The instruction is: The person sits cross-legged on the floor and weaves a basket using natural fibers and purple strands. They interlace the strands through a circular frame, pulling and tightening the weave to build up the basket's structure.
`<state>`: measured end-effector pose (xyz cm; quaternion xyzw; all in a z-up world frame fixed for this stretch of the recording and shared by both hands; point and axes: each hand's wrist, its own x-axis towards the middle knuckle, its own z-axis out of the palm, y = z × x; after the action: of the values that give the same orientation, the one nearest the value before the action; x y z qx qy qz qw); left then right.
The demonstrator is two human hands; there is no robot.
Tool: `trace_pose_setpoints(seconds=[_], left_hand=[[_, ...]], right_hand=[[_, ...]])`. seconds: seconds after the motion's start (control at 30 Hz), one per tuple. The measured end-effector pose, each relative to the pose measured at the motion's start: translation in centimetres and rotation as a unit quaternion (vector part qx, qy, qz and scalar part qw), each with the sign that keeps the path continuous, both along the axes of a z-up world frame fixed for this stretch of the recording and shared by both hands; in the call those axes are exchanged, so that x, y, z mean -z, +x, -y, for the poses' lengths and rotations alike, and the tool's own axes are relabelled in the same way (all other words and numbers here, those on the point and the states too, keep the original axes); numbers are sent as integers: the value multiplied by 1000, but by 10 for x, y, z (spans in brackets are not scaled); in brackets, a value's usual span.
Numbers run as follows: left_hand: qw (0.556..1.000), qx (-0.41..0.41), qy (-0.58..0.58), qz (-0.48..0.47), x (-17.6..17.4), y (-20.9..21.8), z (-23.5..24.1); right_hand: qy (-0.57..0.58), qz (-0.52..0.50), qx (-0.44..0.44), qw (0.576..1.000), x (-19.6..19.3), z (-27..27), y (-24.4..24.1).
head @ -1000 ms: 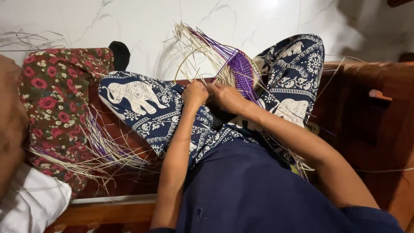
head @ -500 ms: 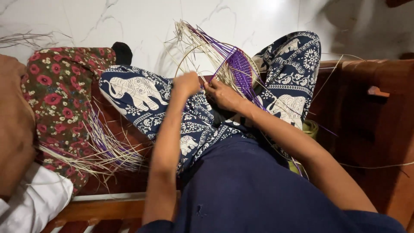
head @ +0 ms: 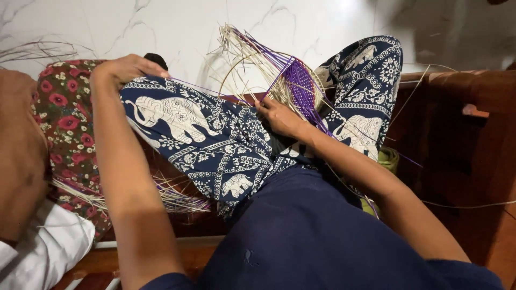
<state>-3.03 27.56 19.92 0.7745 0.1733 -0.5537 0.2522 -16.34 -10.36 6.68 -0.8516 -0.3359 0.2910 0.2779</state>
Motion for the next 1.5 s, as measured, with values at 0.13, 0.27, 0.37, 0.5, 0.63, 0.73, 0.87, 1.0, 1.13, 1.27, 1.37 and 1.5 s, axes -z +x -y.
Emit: trace_pose_setpoints(seconds=[0.13, 0.27, 0.37, 0.5, 0.63, 0.73, 0.87, 1.0, 1.13, 1.27, 1.37, 1.5], left_hand=[[982, 180, 16, 59, 96, -47, -71], [989, 141, 7, 43, 125, -97, -45], [994, 109, -1, 25, 142, -174, -32], [999, 53, -9, 5, 149, -286, -13], [1000, -2, -15, -13, 164, -357, 0], [999, -27, -23, -29, 153, -365, 21], [964, 140, -212, -76, 56, -284, 61], [924, -184, -332, 46, 86, -194, 144], [795, -509, -292, 152, 150, -115, 232], [788, -528, -186, 255, 165, -116, 249], [810, -517, -153, 232, 125, -92, 234], [806, -540, -235, 63, 82, -64, 253]], right_hand=[[-5, -11, 1, 1000, 17, 4, -2], [76, 96, 17, 992, 53, 10, -8], [80, 98, 19, 992, 63, 13, -10], [76, 98, 32, 992, 61, 9, -9], [33, 137, 4, 990, 22, -2, 10], [130, 91, 33, 987, -22, -8, 42], [79, 143, 74, 984, -17, 30, 86], [128, -96, 260, 952, -63, 48, 107], [170, -52, 332, 926, -40, 59, 129], [96, -39, 335, 936, -55, 70, 127], [66, -62, 343, 935, -44, 84, 128], [12, -156, 371, 915, -47, 79, 124]])
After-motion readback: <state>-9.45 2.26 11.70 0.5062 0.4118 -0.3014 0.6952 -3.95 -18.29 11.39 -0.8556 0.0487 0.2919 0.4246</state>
